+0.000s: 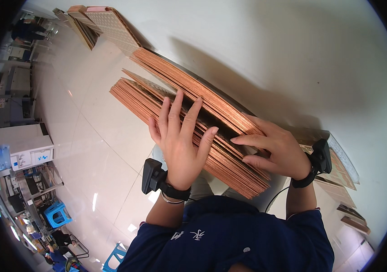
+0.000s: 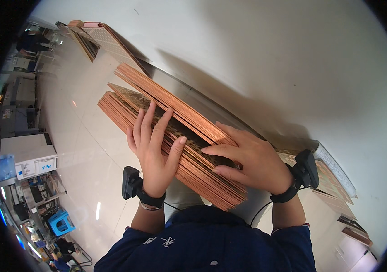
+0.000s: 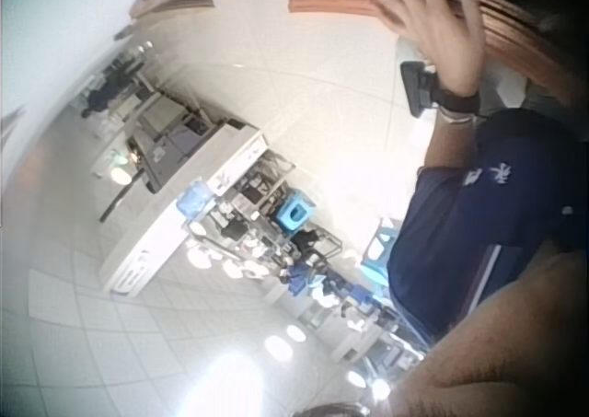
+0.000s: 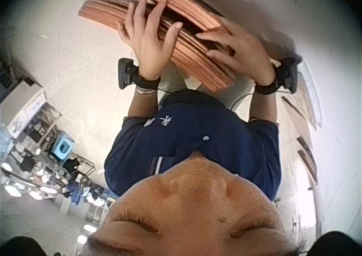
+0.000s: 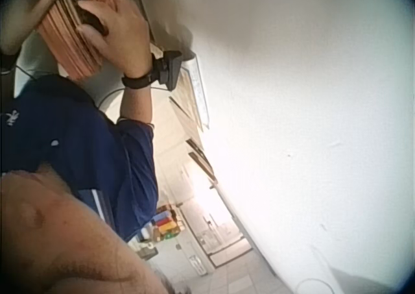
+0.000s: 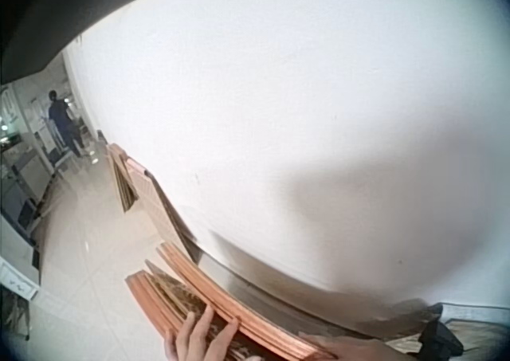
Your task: The person is selecting and stacking thin decorative metal plates from a floor arrangement onto a stack.
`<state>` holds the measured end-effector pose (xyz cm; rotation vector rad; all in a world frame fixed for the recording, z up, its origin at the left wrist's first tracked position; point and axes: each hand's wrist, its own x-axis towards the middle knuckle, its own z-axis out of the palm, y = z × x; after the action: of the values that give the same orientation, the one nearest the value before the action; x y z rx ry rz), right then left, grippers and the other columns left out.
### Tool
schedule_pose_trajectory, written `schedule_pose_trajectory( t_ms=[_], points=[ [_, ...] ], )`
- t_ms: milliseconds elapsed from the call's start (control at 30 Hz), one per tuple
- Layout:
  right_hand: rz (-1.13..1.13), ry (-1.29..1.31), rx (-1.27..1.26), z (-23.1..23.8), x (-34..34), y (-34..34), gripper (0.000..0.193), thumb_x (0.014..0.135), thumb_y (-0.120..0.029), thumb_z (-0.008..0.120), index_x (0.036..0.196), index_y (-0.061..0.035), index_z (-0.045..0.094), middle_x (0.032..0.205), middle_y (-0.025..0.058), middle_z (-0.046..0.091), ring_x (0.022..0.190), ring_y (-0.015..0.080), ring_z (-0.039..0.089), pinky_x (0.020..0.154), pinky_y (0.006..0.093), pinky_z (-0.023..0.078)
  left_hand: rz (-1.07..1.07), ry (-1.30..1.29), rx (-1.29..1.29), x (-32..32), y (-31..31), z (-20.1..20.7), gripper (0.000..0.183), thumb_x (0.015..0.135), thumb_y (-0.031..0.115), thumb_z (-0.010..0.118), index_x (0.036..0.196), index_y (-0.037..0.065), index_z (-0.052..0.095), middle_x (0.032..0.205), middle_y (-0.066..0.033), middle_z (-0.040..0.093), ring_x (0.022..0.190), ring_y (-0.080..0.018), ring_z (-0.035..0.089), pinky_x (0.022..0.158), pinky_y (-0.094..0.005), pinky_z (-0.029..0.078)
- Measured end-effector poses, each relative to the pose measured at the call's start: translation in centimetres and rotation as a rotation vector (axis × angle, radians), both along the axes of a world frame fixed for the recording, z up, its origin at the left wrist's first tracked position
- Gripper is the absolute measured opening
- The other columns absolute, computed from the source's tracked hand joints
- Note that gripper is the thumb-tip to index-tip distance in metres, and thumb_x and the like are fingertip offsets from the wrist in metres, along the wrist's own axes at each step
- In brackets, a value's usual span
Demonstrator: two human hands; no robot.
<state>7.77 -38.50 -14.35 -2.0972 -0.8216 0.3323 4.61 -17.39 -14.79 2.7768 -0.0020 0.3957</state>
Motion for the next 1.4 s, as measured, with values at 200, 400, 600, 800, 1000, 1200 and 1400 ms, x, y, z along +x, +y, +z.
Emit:
schedule_pose_trajectory(
  t_ms=[200,400,600,800,1000,1200,1400],
  points=[
    [-0.018,0.021,-0.018,-0.3,0.0,0.2,0.033,0.072,-0.018,0.064,0.105,-0.0241,0.062,0.121,0.0162,0.049,0.09,0.0263,0.06,0.074,0.0315,0.05,0.006,-0.009,-0.05,0.0,-0.1,0.3,0.049,0.075,0.035,0.062,0.118,0.013,0.052,0.133,-0.0127,0.038,0.126,-0.0321,0.029,0.103,-0.047,0.01],
    [-0.016,-0.071,0.001,0.0,-0.2,0.3,0.034,0.071,-0.032,0.068,0.104,-0.0255,0.063,0.122,0.0164,0.049,0.091,0.0256,0.06,0.073,0.0312,0.05,0.01,-0.048,-0.101,0.1,0.1,-0.3,0.05,0.072,0.04,0.065,0.111,0.01,0.052,0.128,-0.0129,0.042,0.123,-0.0321,0.033,0.101,-0.0488,0.012],
    [-0.015,-0.021,-0.053,0.3,-0.3,0.4,0.037,0.068,-0.036,0.069,0.104,-0.0254,0.062,0.122,0.0151,0.048,0.092,0.0249,0.06,0.073,0.0306,0.05,-0.016,-0.025,-0.087,0.1,0.1,-0.1,0.046,0.076,0.036,0.062,0.112,0.009,0.051,0.129,-0.0128,0.042,0.125,-0.032,0.031,0.102,-0.0457,0.01],
    [-0.008,-0.011,-0.024,0.2,-0.1,0.2,0.037,0.068,-0.03,0.07,0.104,-0.025,0.062,0.123,0.0142,0.048,0.091,0.0243,0.059,0.073,0.0299,0.05,-0.028,0.005,-0.082,0.2,0.0,0.2,0.045,0.077,0.034,0.061,0.114,0.01,0.052,0.131,-0.0126,0.041,0.126,-0.0317,0.03,0.103,-0.0455,0.008],
    [-0.02,-0.012,0.025,-0.2,0.1,-0.1,0.036,0.069,-0.02,0.068,0.105,-0.0248,0.062,0.122,0.0152,0.049,0.09,0.0239,0.06,0.072,0.0297,0.05,-0.035,0.006,-0.045,0.3,0.0,0.0,0.046,0.078,0.035,0.06,0.116,0.01,0.051,0.133,-0.012,0.038,0.126,-0.0312,0.029,0.103,-0.0453,0.009],
    [0.024,-0.113,-0.043,-0.4,0.2,-0.2,0.033,0.07,-0.02,0.067,0.103,-0.0244,0.063,0.123,0.0159,0.048,0.092,0.0251,0.059,0.073,0.0304,0.05,-0.017,-0.001,-0.108,0.3,-0.1,0.1,0.049,0.074,0.036,0.064,0.115,0.01,0.052,0.126,-0.0125,0.041,0.124,-0.03,0.031,0.102,-0.0474,0.01],
    [0.001,-0.146,-0.063,0.4,0.1,0.3,0.037,0.067,-0.035,0.069,0.102,-0.025,0.063,0.125,0.0155,0.046,0.1,0.0266,0.057,0.076,0.0305,0.05,-0.032,-0.009,-0.092,0.3,0.0,-0.1,0.049,0.073,0.036,0.064,0.114,0.01,0.052,0.124,-0.0116,0.043,0.122,-0.0298,0.034,0.102,-0.0477,0.009]
  ],
)
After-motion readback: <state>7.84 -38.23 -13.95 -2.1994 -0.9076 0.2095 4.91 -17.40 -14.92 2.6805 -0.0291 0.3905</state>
